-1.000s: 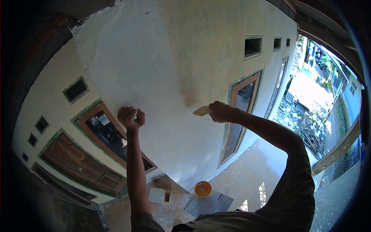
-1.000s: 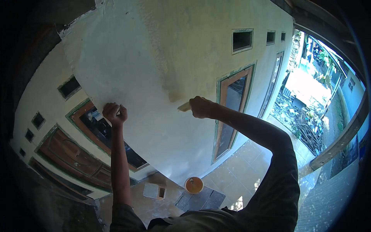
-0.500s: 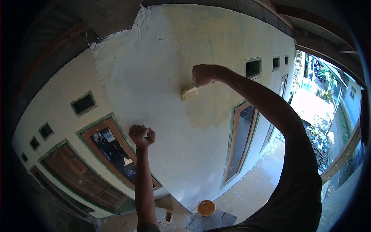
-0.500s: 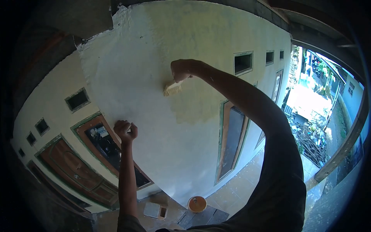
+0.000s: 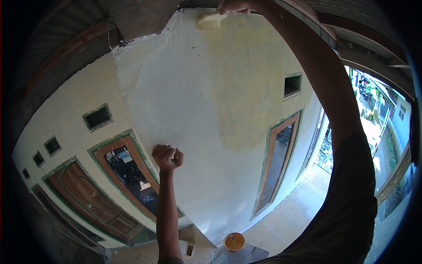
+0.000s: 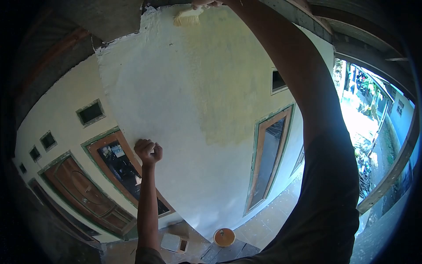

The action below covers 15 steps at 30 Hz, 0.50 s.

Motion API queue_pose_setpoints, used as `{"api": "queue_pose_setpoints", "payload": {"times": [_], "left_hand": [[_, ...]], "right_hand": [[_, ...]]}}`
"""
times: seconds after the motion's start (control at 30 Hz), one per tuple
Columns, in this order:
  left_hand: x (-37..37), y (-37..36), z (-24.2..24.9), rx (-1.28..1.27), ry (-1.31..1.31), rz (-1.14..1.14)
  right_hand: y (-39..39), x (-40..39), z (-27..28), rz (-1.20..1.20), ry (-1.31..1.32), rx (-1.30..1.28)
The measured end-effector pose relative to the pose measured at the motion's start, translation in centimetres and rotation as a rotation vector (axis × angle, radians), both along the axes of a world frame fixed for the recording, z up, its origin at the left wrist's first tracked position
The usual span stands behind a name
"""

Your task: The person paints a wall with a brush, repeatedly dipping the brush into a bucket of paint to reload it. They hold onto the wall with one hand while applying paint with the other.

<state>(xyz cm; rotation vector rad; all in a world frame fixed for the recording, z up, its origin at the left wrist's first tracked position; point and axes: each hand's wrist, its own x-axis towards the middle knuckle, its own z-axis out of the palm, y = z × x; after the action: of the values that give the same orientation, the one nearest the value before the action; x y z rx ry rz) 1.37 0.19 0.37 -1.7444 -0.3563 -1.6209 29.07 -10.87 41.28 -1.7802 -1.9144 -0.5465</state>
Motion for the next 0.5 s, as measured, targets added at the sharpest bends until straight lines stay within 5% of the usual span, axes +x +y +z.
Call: {"api": "queue_pose_setpoints", "payload": {"times": [0.5], "left_hand": [[-0.1,0.0,-0.1,-0.030,0.008,0.021]], "right_hand": [[2.9,1.5,1.4,0.063,0.158,0.289]]}}
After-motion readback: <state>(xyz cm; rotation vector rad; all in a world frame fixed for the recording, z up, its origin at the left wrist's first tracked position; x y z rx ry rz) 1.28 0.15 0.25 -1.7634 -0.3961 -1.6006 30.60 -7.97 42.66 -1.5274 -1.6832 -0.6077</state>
